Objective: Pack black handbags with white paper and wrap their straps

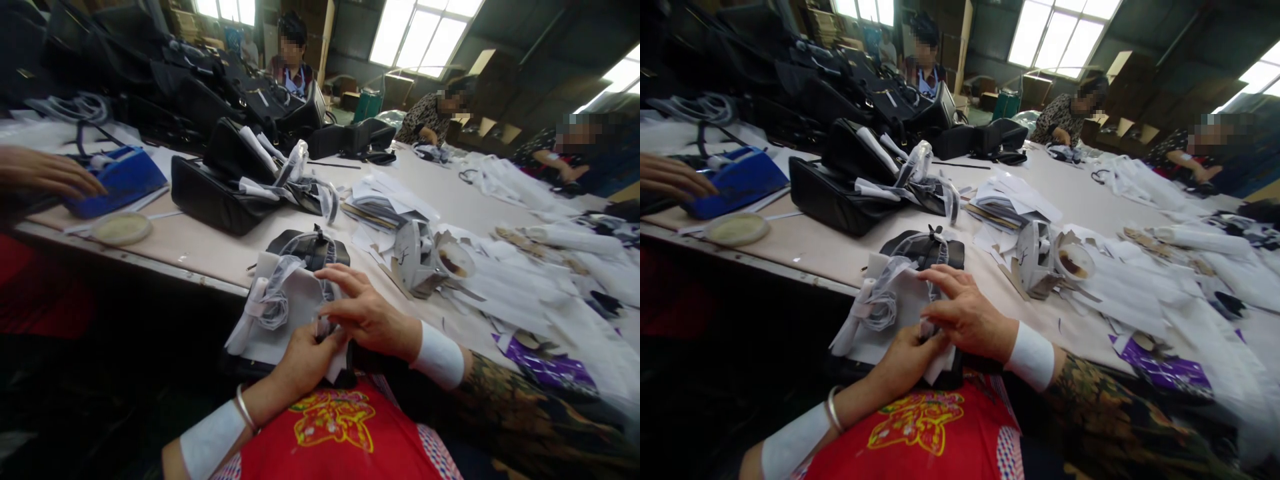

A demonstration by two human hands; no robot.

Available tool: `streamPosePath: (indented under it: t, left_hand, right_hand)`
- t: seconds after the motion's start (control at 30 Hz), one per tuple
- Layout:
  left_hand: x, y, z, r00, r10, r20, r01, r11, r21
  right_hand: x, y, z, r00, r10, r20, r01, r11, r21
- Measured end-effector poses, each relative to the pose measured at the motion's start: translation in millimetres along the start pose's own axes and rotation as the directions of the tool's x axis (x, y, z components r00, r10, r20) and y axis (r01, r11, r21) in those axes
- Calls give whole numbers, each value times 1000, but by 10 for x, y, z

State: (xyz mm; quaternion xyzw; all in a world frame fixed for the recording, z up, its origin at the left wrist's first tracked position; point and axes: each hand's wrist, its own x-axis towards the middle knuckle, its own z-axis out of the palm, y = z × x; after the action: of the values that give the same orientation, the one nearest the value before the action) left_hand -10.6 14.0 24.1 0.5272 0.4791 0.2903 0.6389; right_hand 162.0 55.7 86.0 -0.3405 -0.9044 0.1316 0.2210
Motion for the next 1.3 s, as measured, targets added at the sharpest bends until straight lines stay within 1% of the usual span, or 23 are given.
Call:
streamPosePath:
  t: [0.07, 0.1, 0.13, 0.2, 0.27, 0.3, 0.33, 0.43, 0.5, 0.57, 0.63, 0.67, 0.7, 0.73, 0.8, 0.9, 0.97, 1.03, 1.07, 1.13, 1.17, 1.23, 1.3]
  left_hand:
    - [0, -10, -14, 999, -35, -11, 34, 997, -65]
    - [1, -18, -20, 998, -53, -14, 52, 995, -89]
    - [3, -30, -25, 997, -70, -12, 68, 992, -108]
    - [13, -61, -26, 995, -100, 2, 99, 984, -149]
    - [30, -101, -17, 993, -116, 13, 116, 972, -205]
    - [39, -122, -10, 993, -117, 17, 118, 965, -234]
    - [49, -140, -4, 993, -116, 23, 118, 959, -258]
    - [65, -177, 4, 992, -116, 47, 124, 947, -298]
    - [61, -187, -1, 989, -135, 56, 146, 943, -300]
    - [48, -190, -9, 988, -147, 51, 155, 943, -295]
    - [32, -194, -11, 989, -139, 49, 148, 944, -293]
    - [26, -195, -9, 990, -131, 49, 140, 945, -297]
    - [21, -196, -7, 991, -124, 49, 133, 944, -301]
    - [17, -195, -3, 992, -118, 48, 127, 944, -306]
    - [12, -185, 2, 992, -119, 36, 124, 943, -308]
    - [7, -152, 0, 992, -123, 6, 120, 952, -283]
    - [-1, -120, -4, 994, -109, -1, 106, 963, -248]
    - [-13, -86, -3, 997, -81, 2, 80, 973, -216]
    - [-20, -70, -1, 998, -70, 1, 69, 977, -201]
    - [-33, -40, 2, 998, -60, -21, 55, 986, -160]
    - [-39, -26, 1, 997, -61, -38, 55, 990, -133]
    - [-48, -5, -12, 996, -53, -72, 48, 997, -66]
    - [-55, 5, -40, 996, -12, -92, 14, 1000, 22]
  right_hand:
    - [-183, 141, -84, 985, 80, -150, -80, 997, 2]
    - [-297, 228, -121, 978, 101, -183, -107, 994, -25]
    - [-421, 317, -150, 980, 101, -172, -115, 991, -74]
    - [-665, 476, -173, 996, 72, -43, -79, 981, -176]
    - [-853, 571, -158, 994, 54, 92, -33, 977, -211]
    - [-910, 591, -145, 990, 46, 132, -18, 979, -203]
    - [-939, 593, -134, 989, 35, 147, -8, 983, -184]
    - [-907, 541, -126, 990, 15, 139, -6, 998, -66]
    - [-852, 489, -122, 988, 44, 150, -54, 996, 66]
    - [-821, 439, -88, 978, 155, 140, -180, 966, 186]
    - [-815, 391, -15, 944, 319, 88, -331, 914, 234]
    - [-813, 367, 27, 923, 380, 62, -384, 896, 224]
    - [-808, 340, 68, 910, 411, 44, -412, 890, 197]
    - [-797, 311, 102, 908, 418, 31, -417, 894, 161]
    - [-754, 241, 137, 922, 386, 28, -386, 918, 93]
    - [-669, 115, 103, 935, 352, 47, -353, 936, -2]
    - [-622, 31, 53, 930, 368, -5, -368, 927, -74]
    - [-583, -40, 18, 906, 421, -53, -424, 902, -77]
    - [-562, -68, 11, 889, 455, -40, -457, 888, -54]
    - [-516, -109, 21, 869, 494, 23, -493, 869, -45]
    - [-491, -123, 33, 870, 493, 33, -490, 869, -73]
    - [-445, -141, 60, 893, 450, -23, -448, 881, -153]
    - [-410, -146, 83, 915, 398, -70, -404, 894, -192]
